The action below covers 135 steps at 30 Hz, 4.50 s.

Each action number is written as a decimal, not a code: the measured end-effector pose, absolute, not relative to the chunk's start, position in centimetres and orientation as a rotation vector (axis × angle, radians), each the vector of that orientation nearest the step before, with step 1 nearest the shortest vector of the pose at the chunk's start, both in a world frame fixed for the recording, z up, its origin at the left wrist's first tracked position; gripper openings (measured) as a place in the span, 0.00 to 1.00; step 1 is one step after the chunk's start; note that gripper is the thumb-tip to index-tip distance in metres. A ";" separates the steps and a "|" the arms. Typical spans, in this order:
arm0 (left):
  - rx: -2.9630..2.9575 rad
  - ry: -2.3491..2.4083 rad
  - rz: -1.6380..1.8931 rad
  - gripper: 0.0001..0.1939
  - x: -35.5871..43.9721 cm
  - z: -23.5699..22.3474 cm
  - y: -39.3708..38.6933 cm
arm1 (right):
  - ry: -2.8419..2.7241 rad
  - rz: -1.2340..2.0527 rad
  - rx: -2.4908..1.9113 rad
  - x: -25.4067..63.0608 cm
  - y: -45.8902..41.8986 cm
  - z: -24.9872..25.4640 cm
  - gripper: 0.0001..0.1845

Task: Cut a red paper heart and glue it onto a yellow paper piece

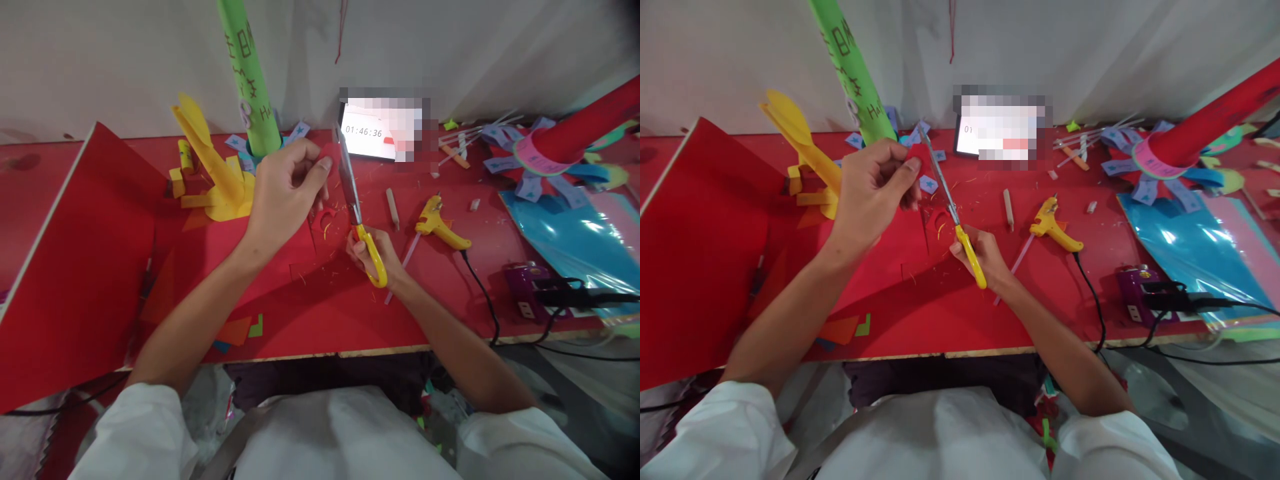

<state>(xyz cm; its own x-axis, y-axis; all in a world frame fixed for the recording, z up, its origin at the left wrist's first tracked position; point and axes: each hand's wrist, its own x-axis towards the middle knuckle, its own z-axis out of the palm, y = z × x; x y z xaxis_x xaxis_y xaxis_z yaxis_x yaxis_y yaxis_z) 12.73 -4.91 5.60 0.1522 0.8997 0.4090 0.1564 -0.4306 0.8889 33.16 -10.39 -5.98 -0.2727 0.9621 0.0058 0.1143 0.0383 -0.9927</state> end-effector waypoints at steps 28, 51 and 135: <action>1.724 0.909 1.383 0.21 10.9 5.6 -2.7 | -1.595 1.229 -1.072 32.5 -10.5 -5.7 0.45; 1.773 0.947 1.336 0.15 11.6 5.0 -3.3 | -1.498 1.290 -1.096 32.7 -10.8 -5.8 0.43; 1.966 1.108 1.367 0.17 12.1 5.5 -4.2 | -1.482 1.298 -1.128 33.0 -10.7 -5.3 0.43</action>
<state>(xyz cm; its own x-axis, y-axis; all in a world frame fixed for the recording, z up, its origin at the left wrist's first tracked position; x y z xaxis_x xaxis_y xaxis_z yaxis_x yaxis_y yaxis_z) 12.11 -4.25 5.50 0.1657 0.8371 0.5214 0.3369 -0.5449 0.7678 33.04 -10.74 -5.31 -0.2375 0.9708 0.0329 0.0953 0.0570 -0.9938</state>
